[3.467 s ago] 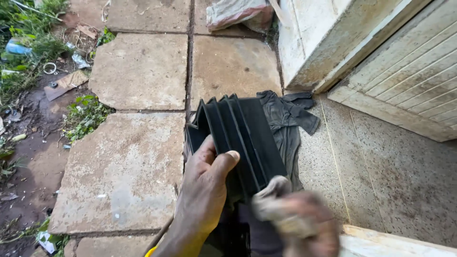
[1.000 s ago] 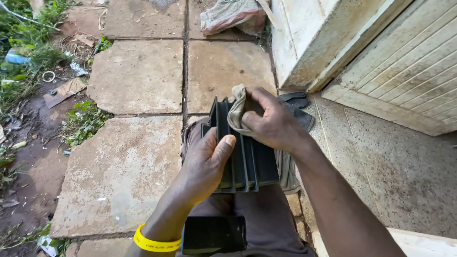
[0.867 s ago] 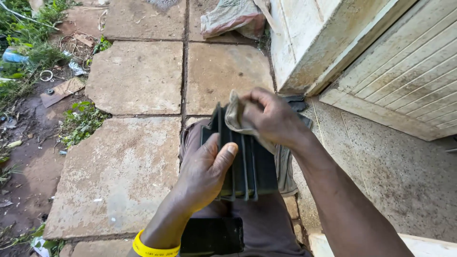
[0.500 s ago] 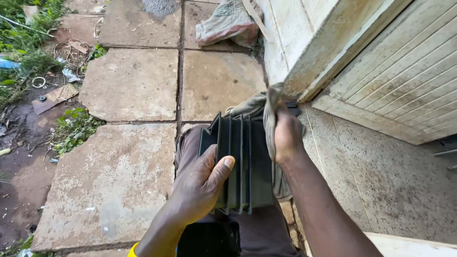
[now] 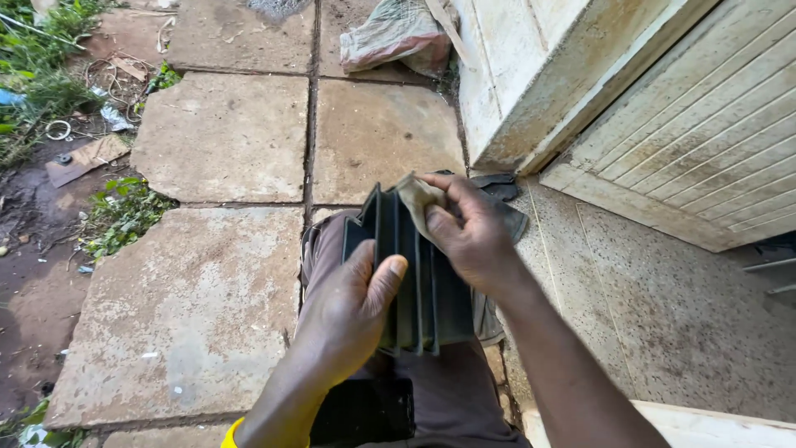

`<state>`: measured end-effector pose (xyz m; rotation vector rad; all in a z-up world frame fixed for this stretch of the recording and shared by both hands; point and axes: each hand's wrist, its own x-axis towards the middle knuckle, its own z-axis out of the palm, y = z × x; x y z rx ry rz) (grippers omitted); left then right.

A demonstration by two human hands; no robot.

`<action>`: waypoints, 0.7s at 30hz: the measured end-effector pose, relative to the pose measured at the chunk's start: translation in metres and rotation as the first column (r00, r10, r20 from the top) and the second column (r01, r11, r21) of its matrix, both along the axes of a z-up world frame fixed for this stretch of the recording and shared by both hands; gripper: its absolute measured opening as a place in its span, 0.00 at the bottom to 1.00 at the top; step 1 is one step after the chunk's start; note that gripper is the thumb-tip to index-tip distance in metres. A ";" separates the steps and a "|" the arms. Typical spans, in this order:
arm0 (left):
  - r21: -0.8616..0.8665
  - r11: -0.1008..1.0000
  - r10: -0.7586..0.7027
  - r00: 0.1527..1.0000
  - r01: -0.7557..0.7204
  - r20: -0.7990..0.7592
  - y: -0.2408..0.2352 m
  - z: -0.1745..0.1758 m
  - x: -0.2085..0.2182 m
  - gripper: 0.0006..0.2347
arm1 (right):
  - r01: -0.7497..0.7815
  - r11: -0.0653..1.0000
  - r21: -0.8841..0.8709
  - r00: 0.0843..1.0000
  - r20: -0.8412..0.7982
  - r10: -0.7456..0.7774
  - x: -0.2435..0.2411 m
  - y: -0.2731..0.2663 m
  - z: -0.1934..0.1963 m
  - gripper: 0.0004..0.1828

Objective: Cleaning a black plastic box using a cloth while sitting outside.

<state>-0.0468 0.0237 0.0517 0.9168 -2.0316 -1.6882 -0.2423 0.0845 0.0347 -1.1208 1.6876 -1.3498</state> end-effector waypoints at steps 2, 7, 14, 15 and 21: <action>-0.060 0.997 0.054 0.998 -0.052 0.029 -0.006 -0.001 -0.005 0.15 | 0.065 0.989 -0.136 0.839 -0.528 -0.128 0.018 0.001 0.002 0.24; -0.027 0.999 0.032 0.996 -0.034 -0.078 -0.014 -0.005 -0.011 0.14 | 0.069 0.994 -0.088 0.901 -0.421 -0.100 0.016 0.027 -0.027 0.31; -0.085 0.996 -0.003 0.999 0.006 0.038 -0.016 -0.003 -0.013 0.14 | 0.010 0.987 -0.162 0.896 -0.436 -0.080 0.036 0.069 -0.016 0.36; -0.093 0.996 0.002 0.999 0.001 0.038 -0.018 -0.006 -0.012 0.14 | 0.004 0.985 -0.170 0.896 -0.436 -0.079 0.035 0.066 -0.013 0.36; 0.244 0.950 -0.144 0.968 0.193 -0.205 -0.020 -0.020 0.002 0.13 | 0.059 0.984 -0.165 0.799 -0.584 -0.146 0.000 0.037 -0.033 0.35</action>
